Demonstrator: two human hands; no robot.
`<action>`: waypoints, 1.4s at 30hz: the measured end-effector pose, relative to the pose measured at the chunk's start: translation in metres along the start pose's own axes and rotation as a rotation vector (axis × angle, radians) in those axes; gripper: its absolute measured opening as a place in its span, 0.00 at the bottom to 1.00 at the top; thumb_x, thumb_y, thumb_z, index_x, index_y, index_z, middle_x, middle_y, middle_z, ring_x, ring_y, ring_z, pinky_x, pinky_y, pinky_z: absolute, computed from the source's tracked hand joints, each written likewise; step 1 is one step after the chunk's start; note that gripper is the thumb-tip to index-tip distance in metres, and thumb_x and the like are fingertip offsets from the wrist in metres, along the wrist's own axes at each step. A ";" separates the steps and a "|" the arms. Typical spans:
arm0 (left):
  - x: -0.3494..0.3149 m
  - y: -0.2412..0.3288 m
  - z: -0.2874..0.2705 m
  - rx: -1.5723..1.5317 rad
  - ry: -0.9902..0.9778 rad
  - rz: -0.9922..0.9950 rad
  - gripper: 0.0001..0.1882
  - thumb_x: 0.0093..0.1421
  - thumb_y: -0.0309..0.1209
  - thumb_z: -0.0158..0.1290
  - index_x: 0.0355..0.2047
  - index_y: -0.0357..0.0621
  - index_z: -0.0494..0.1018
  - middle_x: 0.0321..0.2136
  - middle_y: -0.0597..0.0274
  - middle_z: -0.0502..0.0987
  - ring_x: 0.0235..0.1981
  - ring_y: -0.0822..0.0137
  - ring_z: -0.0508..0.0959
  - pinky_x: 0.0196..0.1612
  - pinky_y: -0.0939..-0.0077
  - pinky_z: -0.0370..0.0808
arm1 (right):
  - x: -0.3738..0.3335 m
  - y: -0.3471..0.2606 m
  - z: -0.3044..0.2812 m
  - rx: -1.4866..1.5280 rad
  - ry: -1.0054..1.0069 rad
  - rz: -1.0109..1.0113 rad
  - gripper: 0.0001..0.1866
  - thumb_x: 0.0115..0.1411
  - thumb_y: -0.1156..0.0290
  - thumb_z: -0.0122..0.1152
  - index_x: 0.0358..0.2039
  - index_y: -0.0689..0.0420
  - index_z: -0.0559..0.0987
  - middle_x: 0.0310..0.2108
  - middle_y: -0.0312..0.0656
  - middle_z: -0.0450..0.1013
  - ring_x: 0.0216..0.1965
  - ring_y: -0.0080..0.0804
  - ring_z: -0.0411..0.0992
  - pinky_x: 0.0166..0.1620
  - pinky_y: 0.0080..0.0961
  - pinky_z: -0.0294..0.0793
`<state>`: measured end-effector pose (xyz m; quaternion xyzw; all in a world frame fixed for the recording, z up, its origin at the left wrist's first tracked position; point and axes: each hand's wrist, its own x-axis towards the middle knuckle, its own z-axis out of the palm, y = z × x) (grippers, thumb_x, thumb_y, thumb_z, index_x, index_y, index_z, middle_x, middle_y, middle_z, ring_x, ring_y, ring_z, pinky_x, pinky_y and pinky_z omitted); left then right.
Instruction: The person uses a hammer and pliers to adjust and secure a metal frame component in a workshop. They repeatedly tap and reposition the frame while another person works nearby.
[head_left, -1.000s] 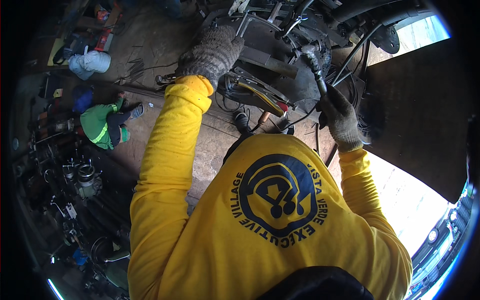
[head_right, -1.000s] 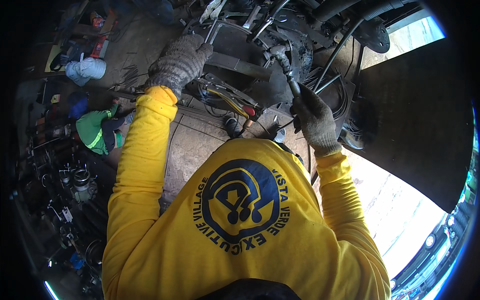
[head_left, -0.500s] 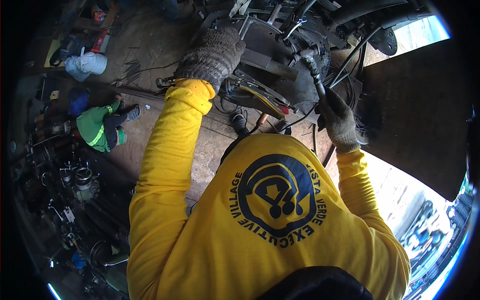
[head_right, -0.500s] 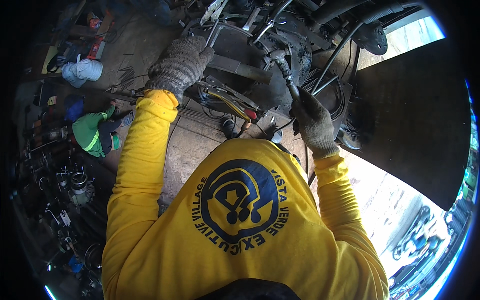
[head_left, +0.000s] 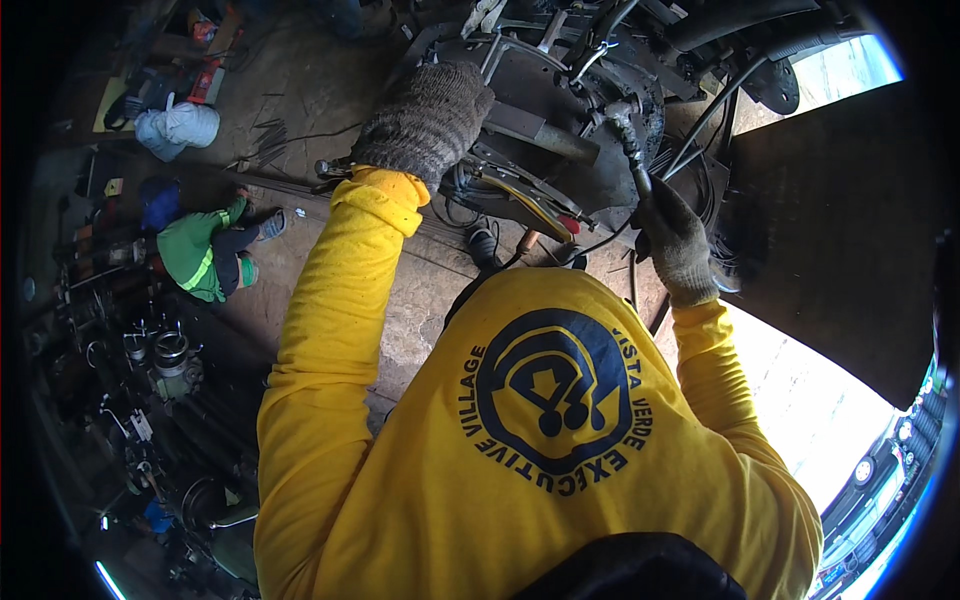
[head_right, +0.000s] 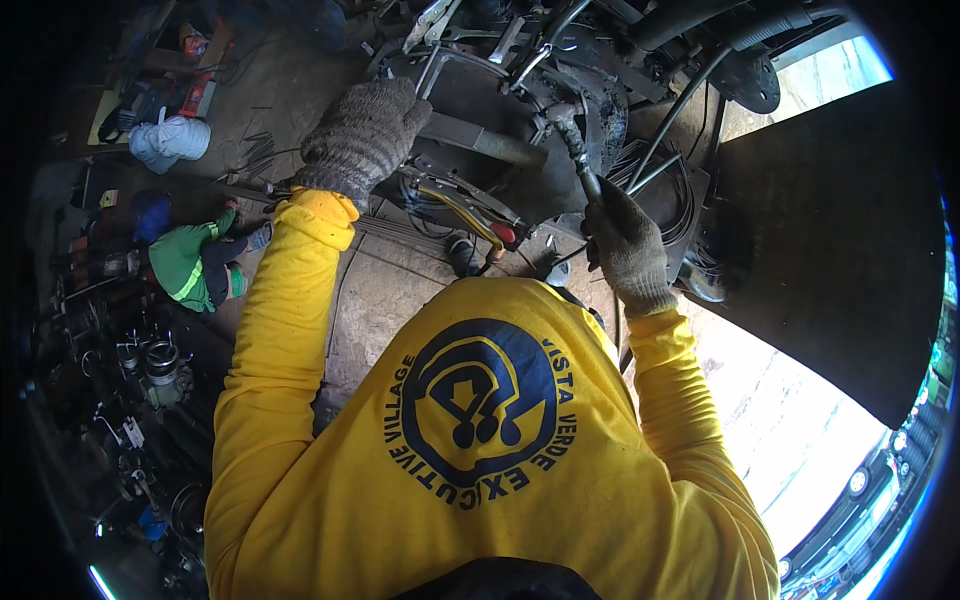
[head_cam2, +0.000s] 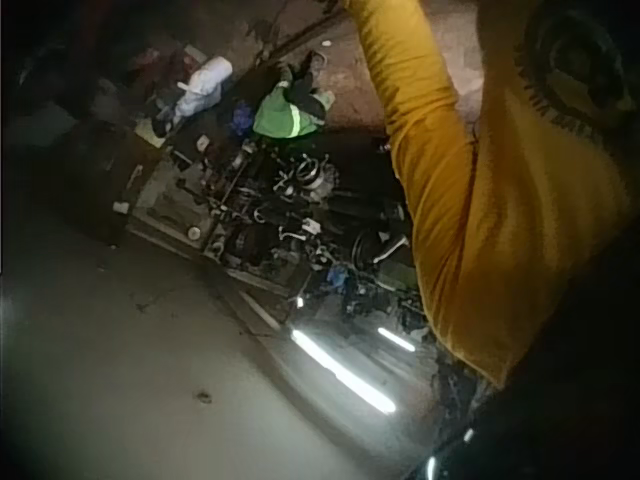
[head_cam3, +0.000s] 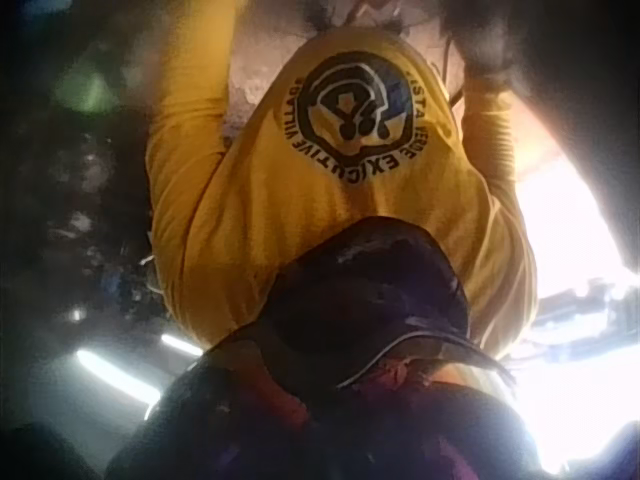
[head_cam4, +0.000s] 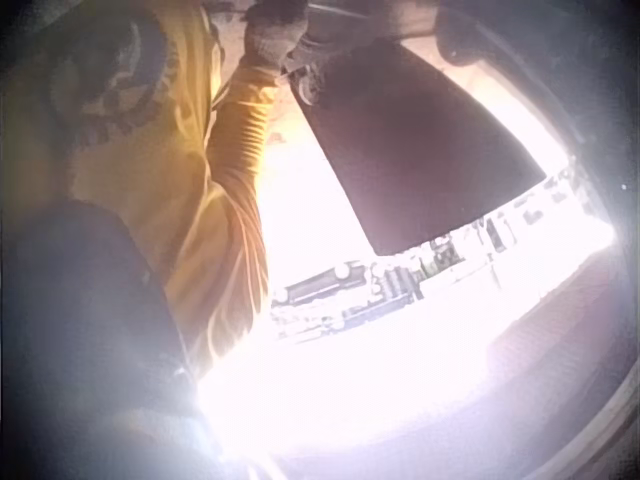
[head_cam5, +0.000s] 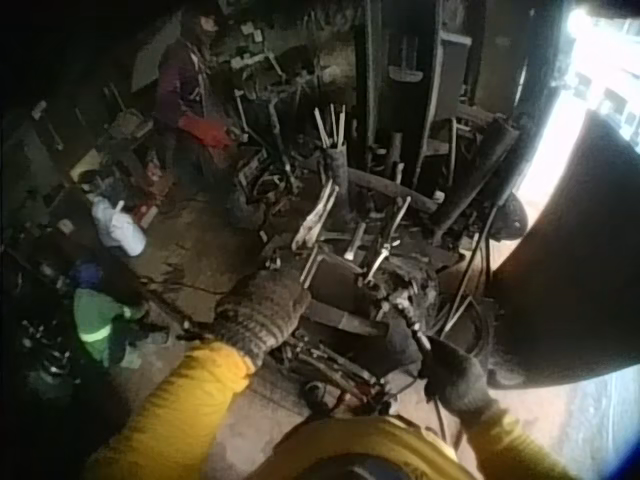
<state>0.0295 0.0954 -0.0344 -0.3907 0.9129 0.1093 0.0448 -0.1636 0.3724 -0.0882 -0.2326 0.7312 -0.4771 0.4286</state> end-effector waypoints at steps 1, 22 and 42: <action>-0.002 0.003 -0.003 -0.006 -0.019 -0.019 0.21 0.71 0.49 0.49 0.46 0.43 0.78 0.43 0.47 0.81 0.48 0.47 0.81 0.53 0.52 0.78 | 0.001 0.000 0.000 0.001 -0.003 0.001 0.26 0.71 0.66 0.59 0.66 0.63 0.72 0.32 0.37 0.77 0.24 0.19 0.72 0.26 0.19 0.74; -0.028 -0.028 -0.007 -0.879 -0.002 -0.211 0.18 0.69 0.31 0.57 0.57 0.41 0.78 0.43 0.58 0.84 0.39 0.67 0.84 0.47 0.74 0.80 | -0.001 -0.005 -0.004 -0.030 0.020 -0.033 0.24 0.71 0.67 0.58 0.65 0.60 0.74 0.32 0.36 0.77 0.24 0.17 0.72 0.27 0.19 0.74; -0.141 0.013 0.067 -1.318 -0.155 0.187 0.16 0.64 0.35 0.61 0.49 0.41 0.78 0.32 0.54 0.81 0.35 0.58 0.82 0.43 0.63 0.78 | 0.022 -0.104 0.028 -0.529 -0.006 -0.350 0.21 0.69 0.71 0.62 0.62 0.59 0.78 0.32 0.34 0.79 0.30 0.13 0.74 0.33 0.17 0.75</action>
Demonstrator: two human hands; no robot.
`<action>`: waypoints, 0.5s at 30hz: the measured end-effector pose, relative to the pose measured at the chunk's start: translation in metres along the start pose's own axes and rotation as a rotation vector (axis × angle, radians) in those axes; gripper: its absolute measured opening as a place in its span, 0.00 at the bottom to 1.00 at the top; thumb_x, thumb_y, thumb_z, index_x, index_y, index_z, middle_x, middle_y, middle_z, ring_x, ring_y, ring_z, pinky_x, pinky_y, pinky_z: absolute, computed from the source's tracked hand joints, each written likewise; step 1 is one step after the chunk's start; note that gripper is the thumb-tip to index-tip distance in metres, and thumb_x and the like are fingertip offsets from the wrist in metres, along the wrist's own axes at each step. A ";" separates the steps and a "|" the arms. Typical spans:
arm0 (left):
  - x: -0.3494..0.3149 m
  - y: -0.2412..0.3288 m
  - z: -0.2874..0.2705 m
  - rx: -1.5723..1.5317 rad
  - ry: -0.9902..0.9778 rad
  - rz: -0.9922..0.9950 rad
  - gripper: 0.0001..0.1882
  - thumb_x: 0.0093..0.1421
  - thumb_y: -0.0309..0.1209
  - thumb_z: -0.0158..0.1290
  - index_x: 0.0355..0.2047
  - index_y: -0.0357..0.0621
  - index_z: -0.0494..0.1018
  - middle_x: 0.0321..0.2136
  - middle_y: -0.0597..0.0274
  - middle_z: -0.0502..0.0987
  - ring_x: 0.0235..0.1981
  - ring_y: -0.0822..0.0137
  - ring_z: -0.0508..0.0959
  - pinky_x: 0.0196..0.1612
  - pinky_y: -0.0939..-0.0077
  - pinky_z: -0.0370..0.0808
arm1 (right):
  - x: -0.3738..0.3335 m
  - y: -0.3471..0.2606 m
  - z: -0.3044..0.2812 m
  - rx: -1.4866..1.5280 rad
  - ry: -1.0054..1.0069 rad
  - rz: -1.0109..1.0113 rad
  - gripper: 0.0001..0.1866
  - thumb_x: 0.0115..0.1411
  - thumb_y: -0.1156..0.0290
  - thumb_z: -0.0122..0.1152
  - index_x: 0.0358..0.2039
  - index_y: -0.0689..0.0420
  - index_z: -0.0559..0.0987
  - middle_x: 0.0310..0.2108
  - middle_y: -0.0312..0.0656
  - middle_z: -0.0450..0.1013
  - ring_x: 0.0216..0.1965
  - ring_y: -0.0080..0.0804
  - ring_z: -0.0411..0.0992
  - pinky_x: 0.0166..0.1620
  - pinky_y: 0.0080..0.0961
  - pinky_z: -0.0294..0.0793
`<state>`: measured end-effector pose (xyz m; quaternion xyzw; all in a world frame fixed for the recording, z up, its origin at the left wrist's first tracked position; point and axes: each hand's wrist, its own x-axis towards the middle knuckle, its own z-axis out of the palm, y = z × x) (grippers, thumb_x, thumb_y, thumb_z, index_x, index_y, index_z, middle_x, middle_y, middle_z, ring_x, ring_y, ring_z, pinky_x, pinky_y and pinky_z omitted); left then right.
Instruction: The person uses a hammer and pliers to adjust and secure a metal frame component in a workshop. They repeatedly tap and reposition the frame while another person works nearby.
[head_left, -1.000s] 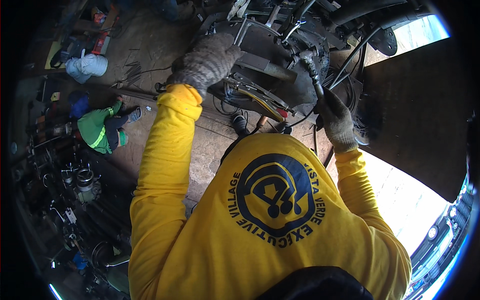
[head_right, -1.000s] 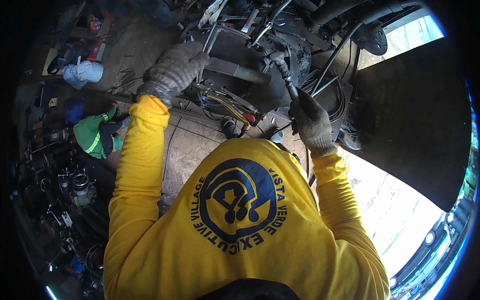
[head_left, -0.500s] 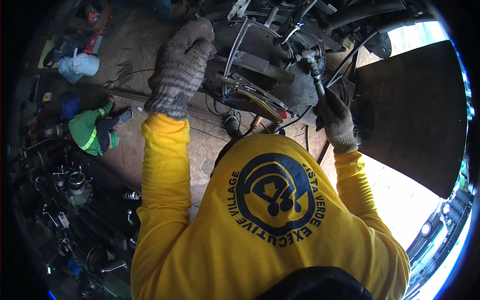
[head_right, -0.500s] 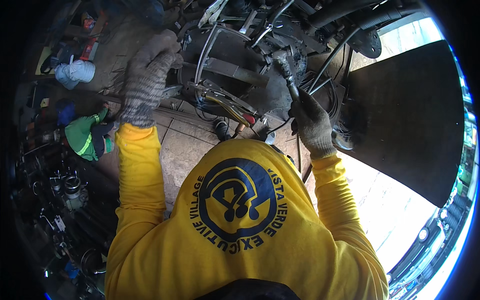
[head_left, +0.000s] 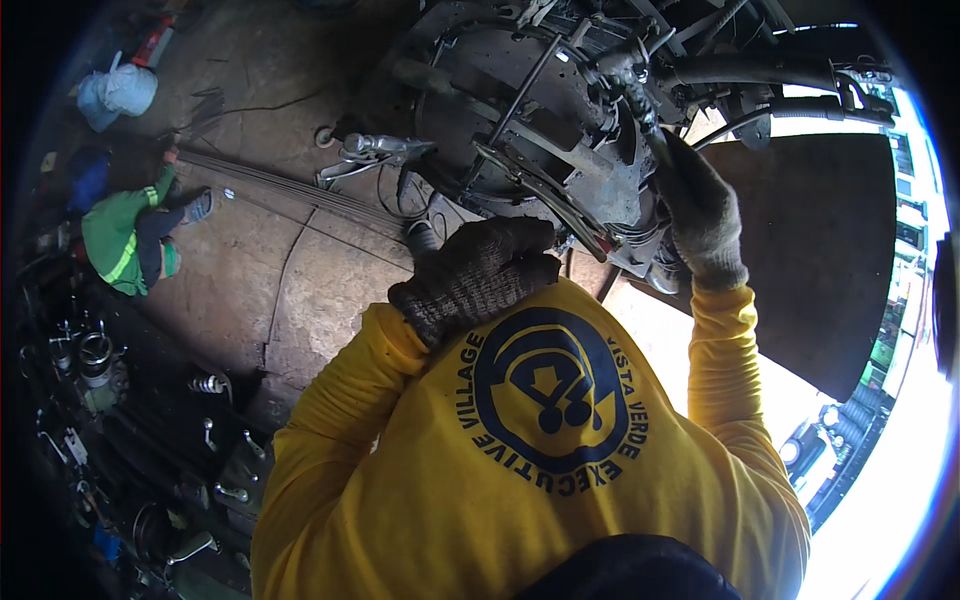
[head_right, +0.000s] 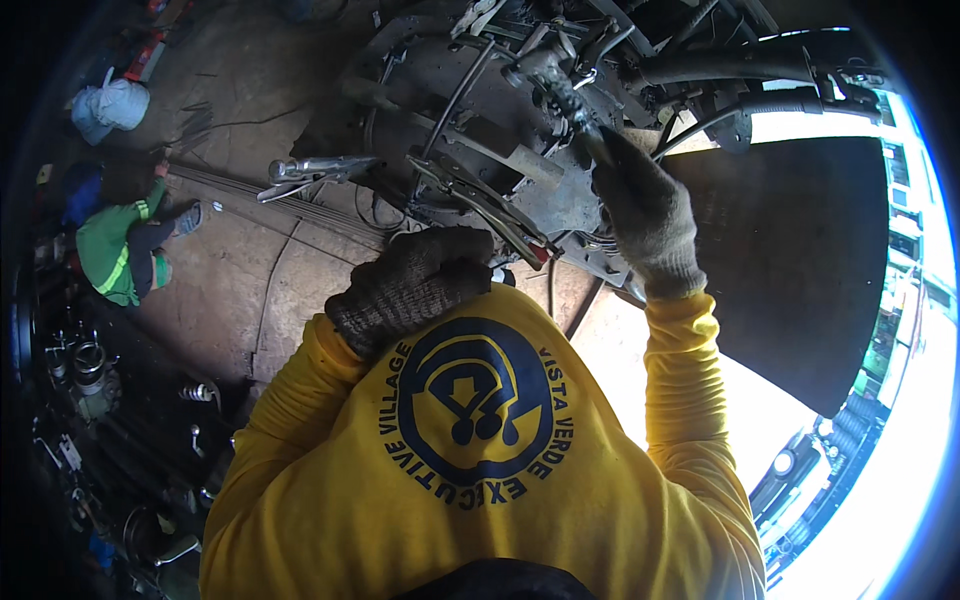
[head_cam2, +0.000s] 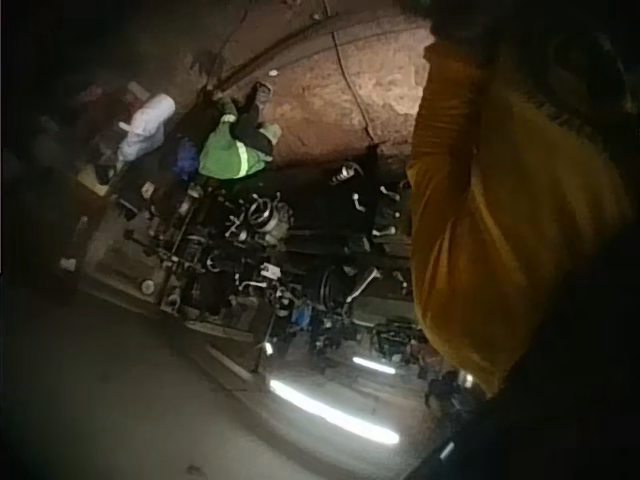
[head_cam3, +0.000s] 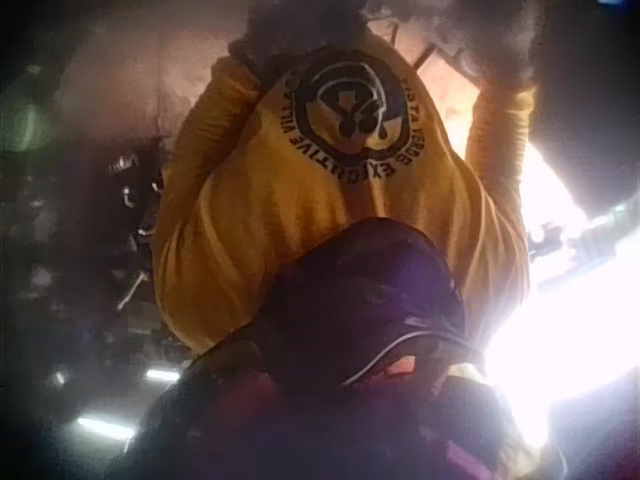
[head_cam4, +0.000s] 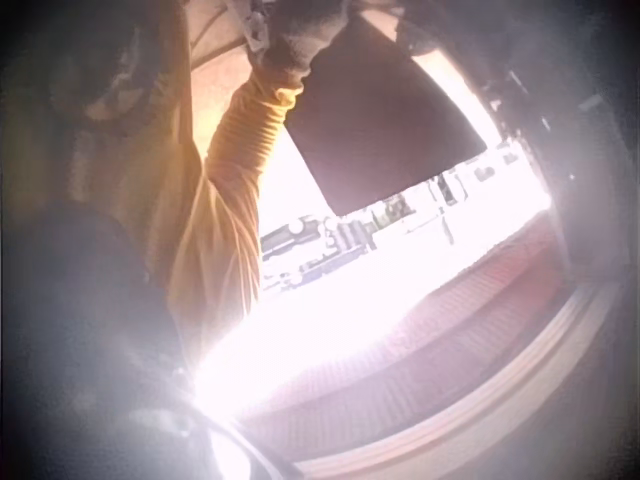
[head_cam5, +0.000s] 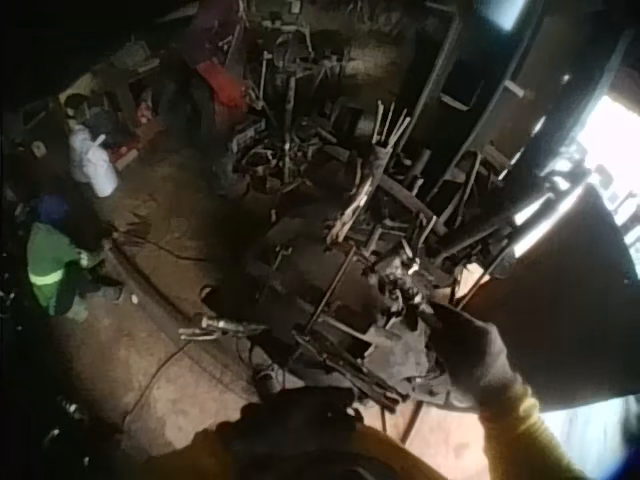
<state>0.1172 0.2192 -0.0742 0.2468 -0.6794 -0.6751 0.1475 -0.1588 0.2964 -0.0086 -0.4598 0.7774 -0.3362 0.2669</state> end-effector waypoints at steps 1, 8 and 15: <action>-0.001 -0.003 -0.002 -0.008 0.001 -0.015 0.17 0.64 0.37 0.61 0.49 0.41 0.78 0.33 0.53 0.82 0.37 0.57 0.83 0.44 0.62 0.78 | 0.007 -0.005 -0.002 -0.034 -0.020 -0.048 0.21 0.69 0.71 0.62 0.62 0.59 0.78 0.33 0.36 0.80 0.31 0.14 0.75 0.34 0.17 0.76; 0.018 -0.038 -0.006 0.214 -0.125 0.177 0.22 0.69 0.48 0.57 0.48 0.40 0.75 0.37 0.51 0.78 0.38 0.55 0.81 0.42 0.62 0.77 | 0.032 -0.061 0.002 -0.325 -0.058 -0.334 0.19 0.71 0.69 0.60 0.61 0.57 0.79 0.44 0.43 0.84 0.42 0.25 0.82 0.49 0.25 0.79; 0.037 -0.044 -0.005 -0.519 -0.219 -0.143 0.29 0.68 0.52 0.59 0.54 0.37 0.75 0.37 0.57 0.82 0.36 0.71 0.81 0.39 0.71 0.79 | 0.076 -0.081 -0.016 -0.713 -0.151 -0.616 0.19 0.69 0.66 0.61 0.59 0.50 0.81 0.39 0.47 0.83 0.39 0.40 0.83 0.45 0.31 0.82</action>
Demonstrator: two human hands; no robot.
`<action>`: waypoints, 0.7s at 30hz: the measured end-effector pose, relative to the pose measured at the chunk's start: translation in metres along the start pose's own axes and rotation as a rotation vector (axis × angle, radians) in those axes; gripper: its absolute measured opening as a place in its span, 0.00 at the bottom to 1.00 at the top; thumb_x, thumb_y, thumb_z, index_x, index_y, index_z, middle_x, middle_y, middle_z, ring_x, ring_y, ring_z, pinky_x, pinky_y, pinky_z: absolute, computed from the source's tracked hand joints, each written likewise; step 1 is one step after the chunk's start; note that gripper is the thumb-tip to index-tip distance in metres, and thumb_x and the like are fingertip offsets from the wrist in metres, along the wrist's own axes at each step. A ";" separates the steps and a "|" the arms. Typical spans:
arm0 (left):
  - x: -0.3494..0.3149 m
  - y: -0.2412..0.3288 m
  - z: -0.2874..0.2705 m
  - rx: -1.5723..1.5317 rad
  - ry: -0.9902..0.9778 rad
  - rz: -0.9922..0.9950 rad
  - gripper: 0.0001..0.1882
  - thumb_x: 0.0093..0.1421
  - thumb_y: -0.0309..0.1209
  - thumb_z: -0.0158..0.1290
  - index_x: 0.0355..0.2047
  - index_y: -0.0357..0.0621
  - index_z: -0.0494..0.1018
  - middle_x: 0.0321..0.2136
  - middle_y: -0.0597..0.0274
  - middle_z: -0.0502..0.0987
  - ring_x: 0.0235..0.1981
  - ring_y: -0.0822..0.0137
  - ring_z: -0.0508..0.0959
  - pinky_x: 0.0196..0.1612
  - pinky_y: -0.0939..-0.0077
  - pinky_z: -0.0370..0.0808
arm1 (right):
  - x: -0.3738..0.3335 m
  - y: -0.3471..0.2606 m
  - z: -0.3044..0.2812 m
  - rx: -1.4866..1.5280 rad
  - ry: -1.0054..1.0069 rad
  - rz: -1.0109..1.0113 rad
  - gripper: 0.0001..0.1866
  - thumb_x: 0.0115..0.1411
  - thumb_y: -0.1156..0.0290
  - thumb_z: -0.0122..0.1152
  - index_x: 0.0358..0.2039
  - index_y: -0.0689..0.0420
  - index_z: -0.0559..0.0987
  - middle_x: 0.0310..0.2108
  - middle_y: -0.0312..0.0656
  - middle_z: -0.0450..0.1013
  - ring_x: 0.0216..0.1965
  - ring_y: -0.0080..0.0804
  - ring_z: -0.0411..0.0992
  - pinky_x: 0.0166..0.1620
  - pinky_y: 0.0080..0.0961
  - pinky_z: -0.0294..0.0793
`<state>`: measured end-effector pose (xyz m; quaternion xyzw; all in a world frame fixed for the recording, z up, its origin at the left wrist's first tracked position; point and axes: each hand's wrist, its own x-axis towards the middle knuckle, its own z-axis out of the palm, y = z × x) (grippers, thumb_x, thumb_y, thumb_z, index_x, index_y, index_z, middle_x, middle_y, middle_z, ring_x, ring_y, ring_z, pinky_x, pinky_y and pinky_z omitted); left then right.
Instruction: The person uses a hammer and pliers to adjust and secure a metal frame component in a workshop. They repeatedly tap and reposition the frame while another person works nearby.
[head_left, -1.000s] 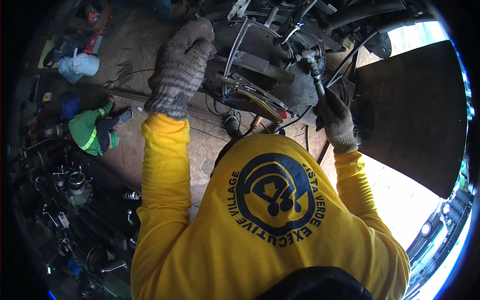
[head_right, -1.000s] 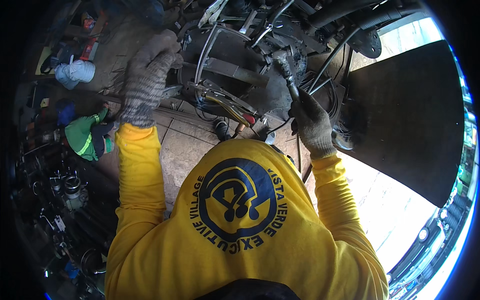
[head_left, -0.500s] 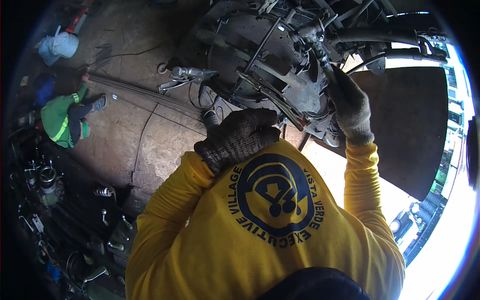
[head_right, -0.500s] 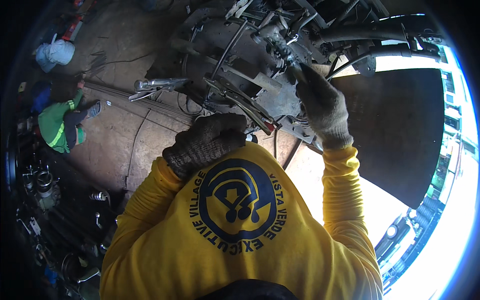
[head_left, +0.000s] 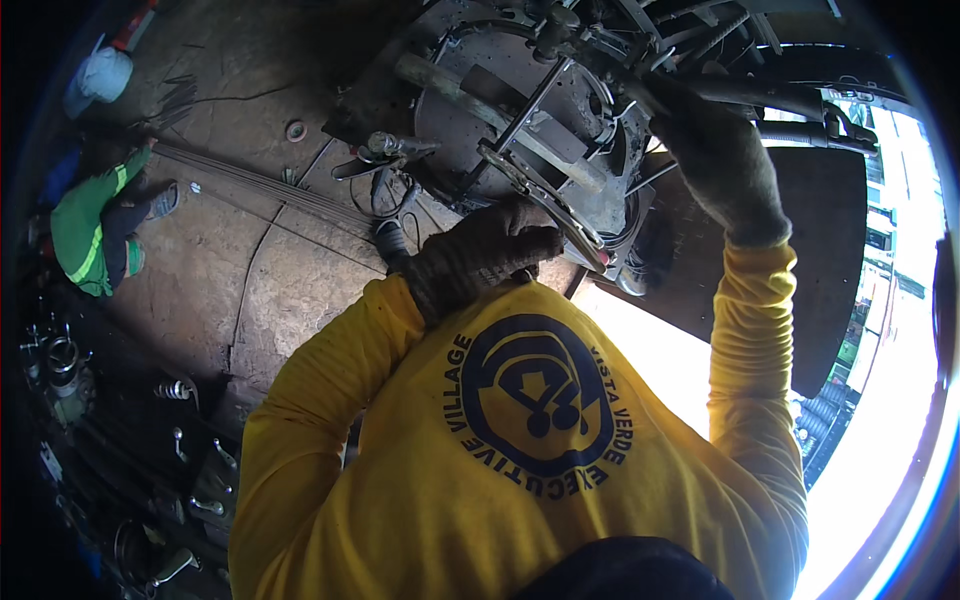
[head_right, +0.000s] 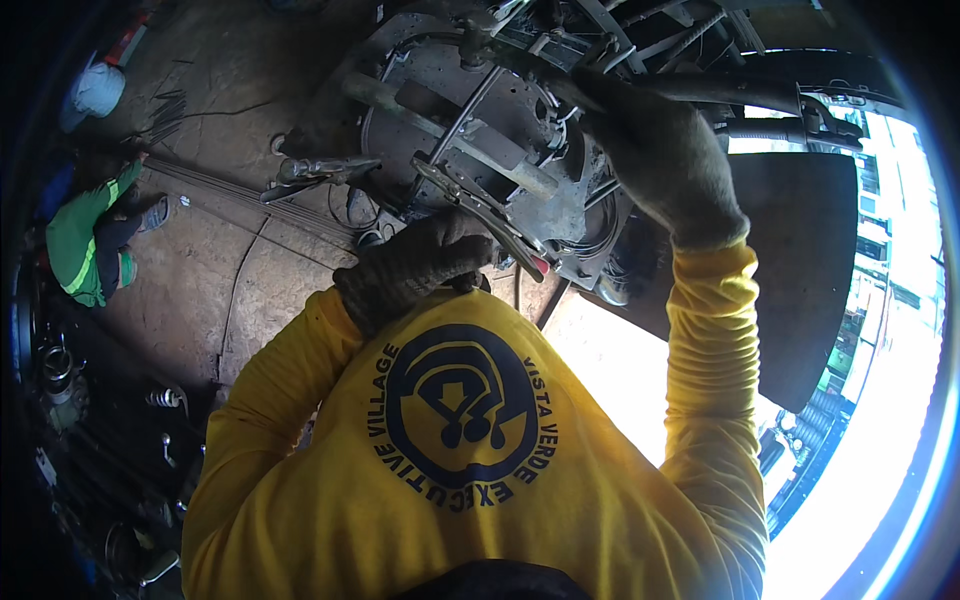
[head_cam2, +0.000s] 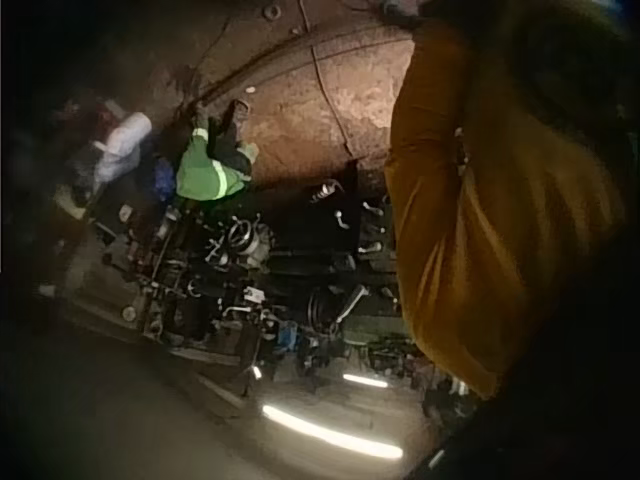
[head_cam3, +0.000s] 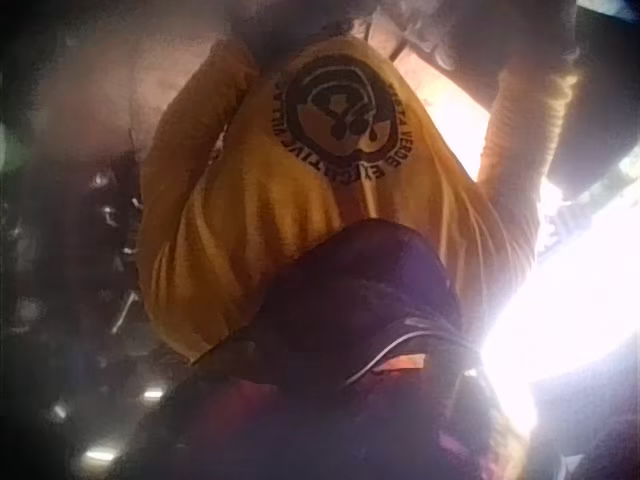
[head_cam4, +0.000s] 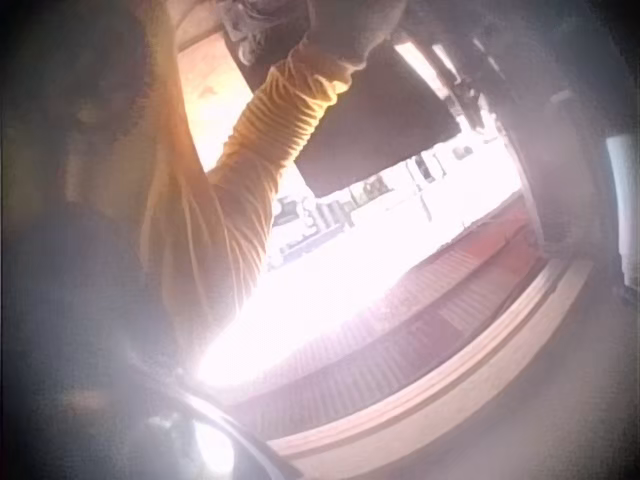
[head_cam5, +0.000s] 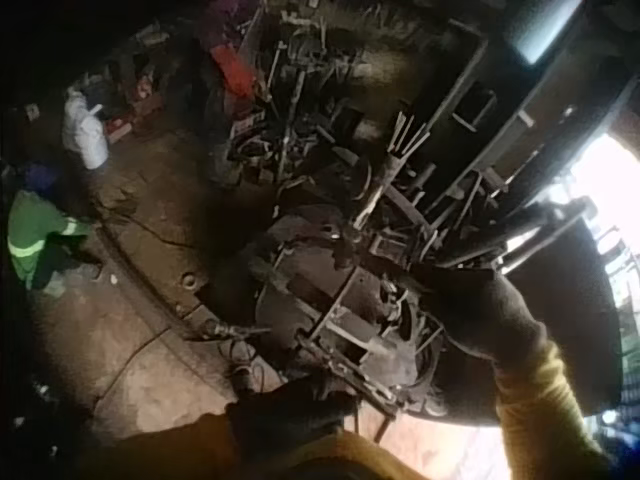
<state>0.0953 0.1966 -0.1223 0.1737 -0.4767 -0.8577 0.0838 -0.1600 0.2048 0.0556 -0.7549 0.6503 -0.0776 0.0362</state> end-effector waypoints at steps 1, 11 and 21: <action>0.004 -0.003 0.000 -0.060 0.009 -0.021 0.29 0.68 0.53 0.59 0.53 0.38 0.75 0.37 0.58 0.82 0.36 0.73 0.81 0.38 0.73 0.79 | 0.006 -0.001 -0.005 0.002 -0.013 0.007 0.18 0.69 0.65 0.61 0.59 0.49 0.81 0.39 0.47 0.83 0.38 0.40 0.83 0.44 0.32 0.82; 0.016 -0.009 -0.003 0.481 0.060 0.422 0.18 0.72 0.44 0.54 0.47 0.40 0.78 0.36 0.55 0.82 0.36 0.65 0.85 0.40 0.69 0.83 | 0.033 0.004 -0.030 -0.446 -0.143 -0.274 0.17 0.69 0.65 0.62 0.58 0.46 0.81 0.38 0.41 0.84 0.32 0.37 0.82 0.37 0.30 0.84; 0.017 -0.014 -0.005 0.442 0.031 0.369 0.13 0.73 0.38 0.52 0.50 0.44 0.77 0.39 0.53 0.80 0.36 0.62 0.85 0.39 0.68 0.83 | 0.029 0.001 -0.028 -0.523 -0.203 -0.284 0.26 0.65 0.74 0.65 0.64 0.47 0.77 0.48 0.44 0.82 0.43 0.37 0.82 0.46 0.29 0.84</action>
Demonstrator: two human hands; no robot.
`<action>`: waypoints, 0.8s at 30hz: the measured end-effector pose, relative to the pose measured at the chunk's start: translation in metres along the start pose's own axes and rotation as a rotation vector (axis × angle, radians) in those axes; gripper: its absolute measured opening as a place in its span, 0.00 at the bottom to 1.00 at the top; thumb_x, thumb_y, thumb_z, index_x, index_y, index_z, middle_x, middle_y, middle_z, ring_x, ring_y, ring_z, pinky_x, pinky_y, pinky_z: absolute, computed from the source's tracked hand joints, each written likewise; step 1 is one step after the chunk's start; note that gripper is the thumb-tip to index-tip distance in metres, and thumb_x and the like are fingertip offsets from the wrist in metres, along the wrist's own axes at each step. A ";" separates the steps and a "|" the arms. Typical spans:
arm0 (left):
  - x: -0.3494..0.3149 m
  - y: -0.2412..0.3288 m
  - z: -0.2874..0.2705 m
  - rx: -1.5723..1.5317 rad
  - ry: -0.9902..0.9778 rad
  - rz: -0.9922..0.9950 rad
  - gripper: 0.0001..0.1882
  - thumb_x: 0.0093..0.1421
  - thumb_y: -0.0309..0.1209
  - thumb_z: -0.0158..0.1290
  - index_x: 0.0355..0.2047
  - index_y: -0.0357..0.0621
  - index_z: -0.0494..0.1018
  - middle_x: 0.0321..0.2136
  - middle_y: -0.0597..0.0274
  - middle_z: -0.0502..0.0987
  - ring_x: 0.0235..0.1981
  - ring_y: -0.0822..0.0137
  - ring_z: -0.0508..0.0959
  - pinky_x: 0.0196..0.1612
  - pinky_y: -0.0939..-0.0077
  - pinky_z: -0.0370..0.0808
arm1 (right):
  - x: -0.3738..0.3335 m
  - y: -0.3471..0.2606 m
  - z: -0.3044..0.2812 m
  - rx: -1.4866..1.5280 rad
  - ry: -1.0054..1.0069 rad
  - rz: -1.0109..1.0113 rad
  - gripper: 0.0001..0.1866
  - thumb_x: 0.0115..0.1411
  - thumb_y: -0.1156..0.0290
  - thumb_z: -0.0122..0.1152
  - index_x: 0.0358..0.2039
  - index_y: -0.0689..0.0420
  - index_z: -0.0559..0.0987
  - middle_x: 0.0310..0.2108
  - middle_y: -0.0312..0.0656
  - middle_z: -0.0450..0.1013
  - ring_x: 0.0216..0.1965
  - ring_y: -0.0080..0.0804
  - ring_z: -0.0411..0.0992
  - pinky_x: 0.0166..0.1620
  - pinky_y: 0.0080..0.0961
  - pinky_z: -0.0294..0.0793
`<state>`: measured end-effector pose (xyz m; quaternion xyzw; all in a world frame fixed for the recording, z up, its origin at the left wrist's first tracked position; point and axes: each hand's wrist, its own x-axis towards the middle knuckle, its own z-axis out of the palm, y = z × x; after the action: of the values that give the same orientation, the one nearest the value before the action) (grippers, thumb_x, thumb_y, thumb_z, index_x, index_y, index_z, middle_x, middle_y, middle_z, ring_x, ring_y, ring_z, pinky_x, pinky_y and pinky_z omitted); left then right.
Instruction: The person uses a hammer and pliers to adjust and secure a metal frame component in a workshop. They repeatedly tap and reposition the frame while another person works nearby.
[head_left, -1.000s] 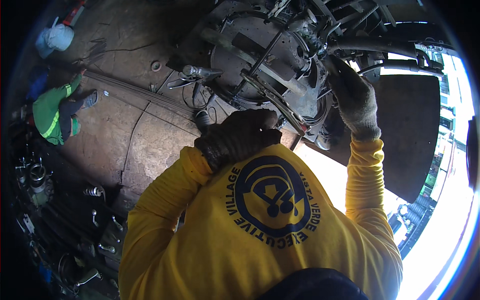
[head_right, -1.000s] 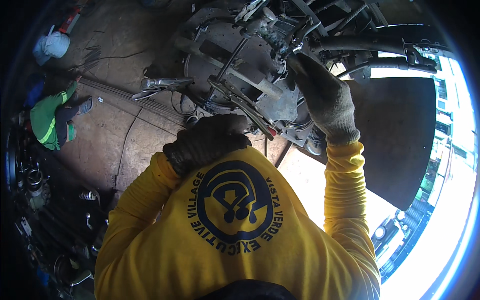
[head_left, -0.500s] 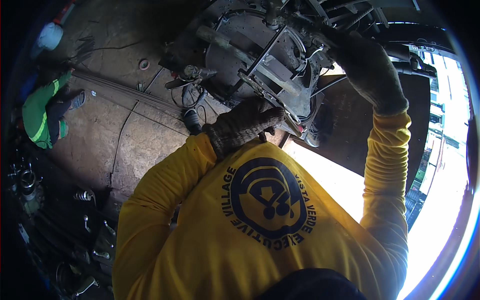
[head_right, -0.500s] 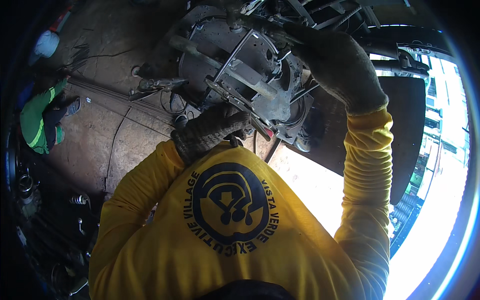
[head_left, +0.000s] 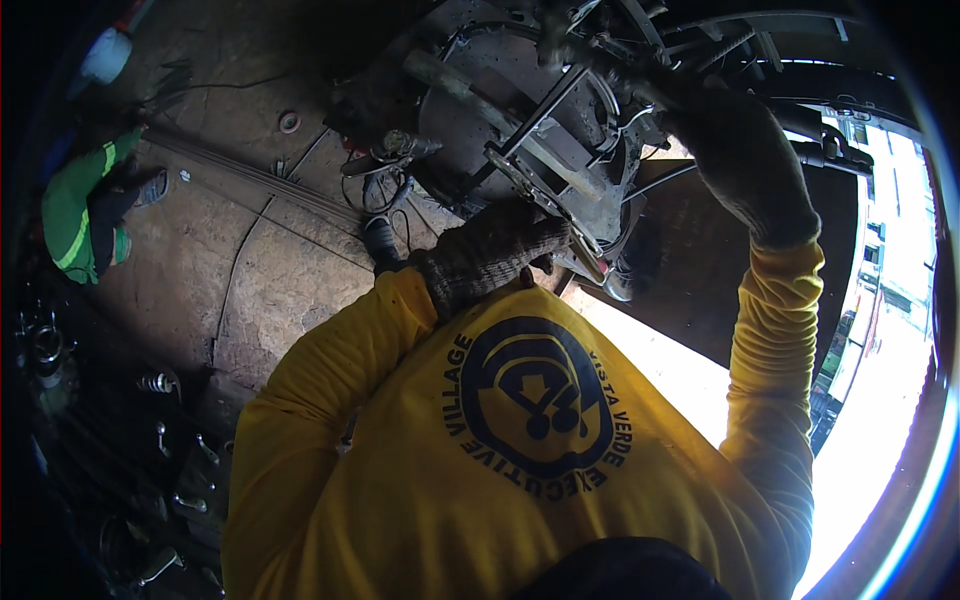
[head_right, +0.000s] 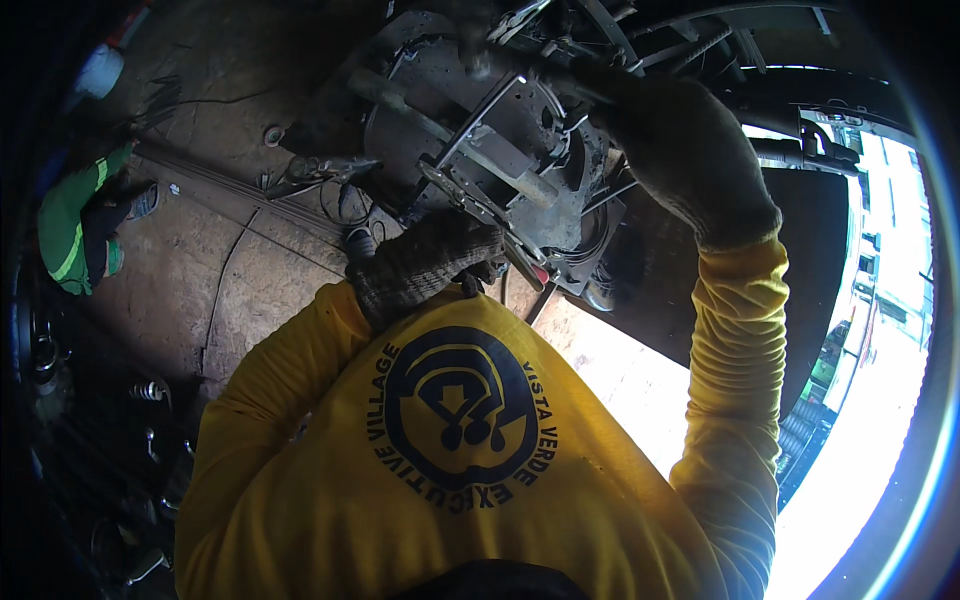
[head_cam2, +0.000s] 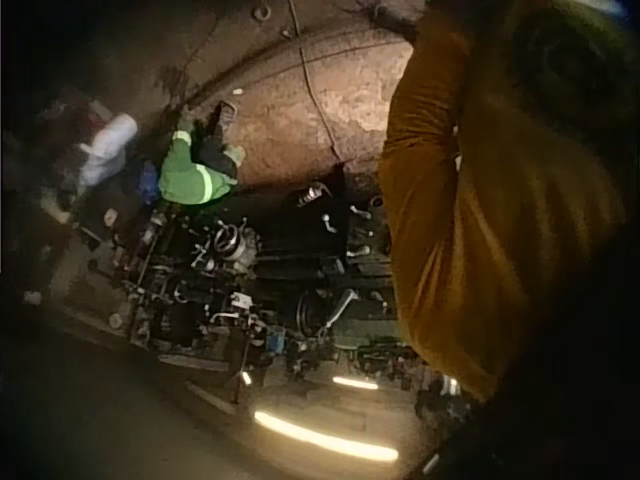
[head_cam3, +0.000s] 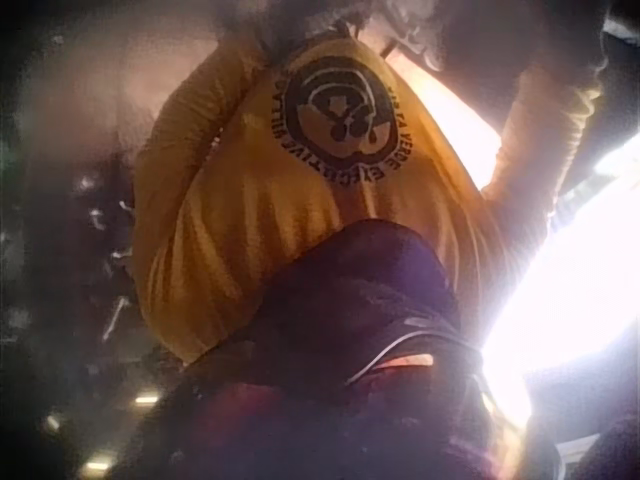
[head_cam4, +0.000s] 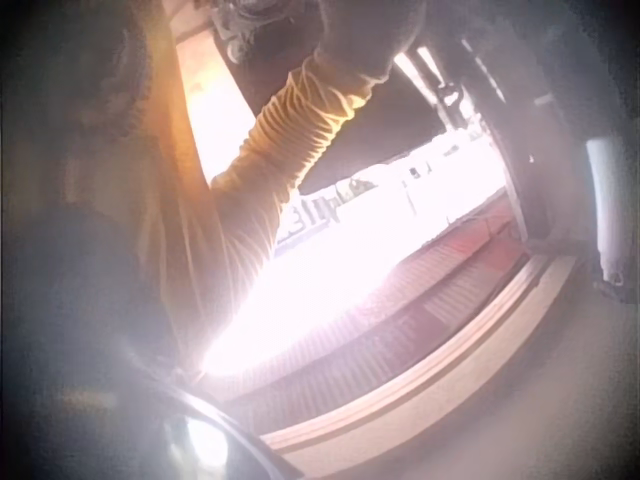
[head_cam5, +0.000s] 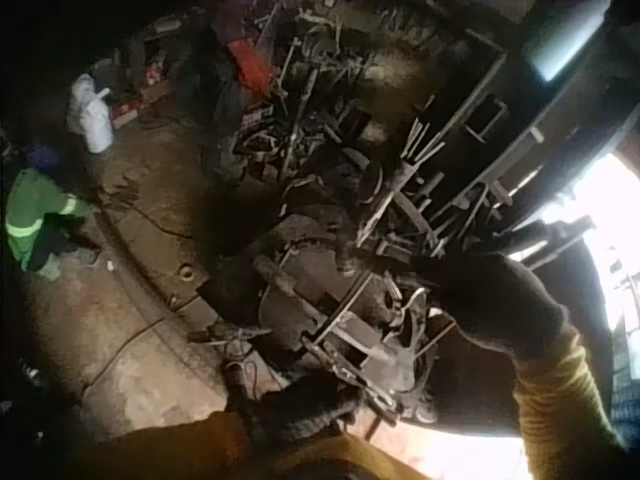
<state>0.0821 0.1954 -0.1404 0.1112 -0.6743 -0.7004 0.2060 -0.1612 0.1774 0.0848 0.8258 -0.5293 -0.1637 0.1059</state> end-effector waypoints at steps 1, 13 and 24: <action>0.000 -0.004 -0.001 0.088 -0.003 0.115 0.14 0.73 0.39 0.52 0.50 0.44 0.77 0.39 0.53 0.80 0.36 0.62 0.85 0.39 0.68 0.83 | 0.000 -0.001 0.001 0.065 0.003 0.026 0.27 0.64 0.76 0.65 0.64 0.48 0.77 0.53 0.45 0.81 0.47 0.37 0.82 0.49 0.29 0.84; -0.004 0.008 -0.004 -0.026 -0.079 -0.134 0.17 0.71 0.30 0.52 0.59 0.43 0.70 0.49 0.53 0.78 0.42 0.59 0.83 0.46 0.64 0.82 | -0.018 -0.018 -0.010 0.413 0.005 0.280 0.23 0.67 0.74 0.62 0.63 0.52 0.78 0.57 0.45 0.79 0.54 0.39 0.79 0.58 0.30 0.78; -0.012 0.093 -0.026 0.396 0.127 -0.063 0.14 0.70 0.41 0.56 0.41 0.43 0.79 0.34 0.53 0.83 0.37 0.57 0.85 0.41 0.62 0.80 | -0.066 -0.056 0.030 0.968 0.178 0.871 0.21 0.69 0.69 0.64 0.62 0.52 0.80 0.40 0.38 0.83 0.31 0.17 0.75 0.36 0.20 0.76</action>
<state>0.1165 0.1767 -0.0511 0.2146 -0.7806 -0.5518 0.2003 -0.1513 0.2605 0.0485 0.5009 -0.8181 0.2198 -0.1775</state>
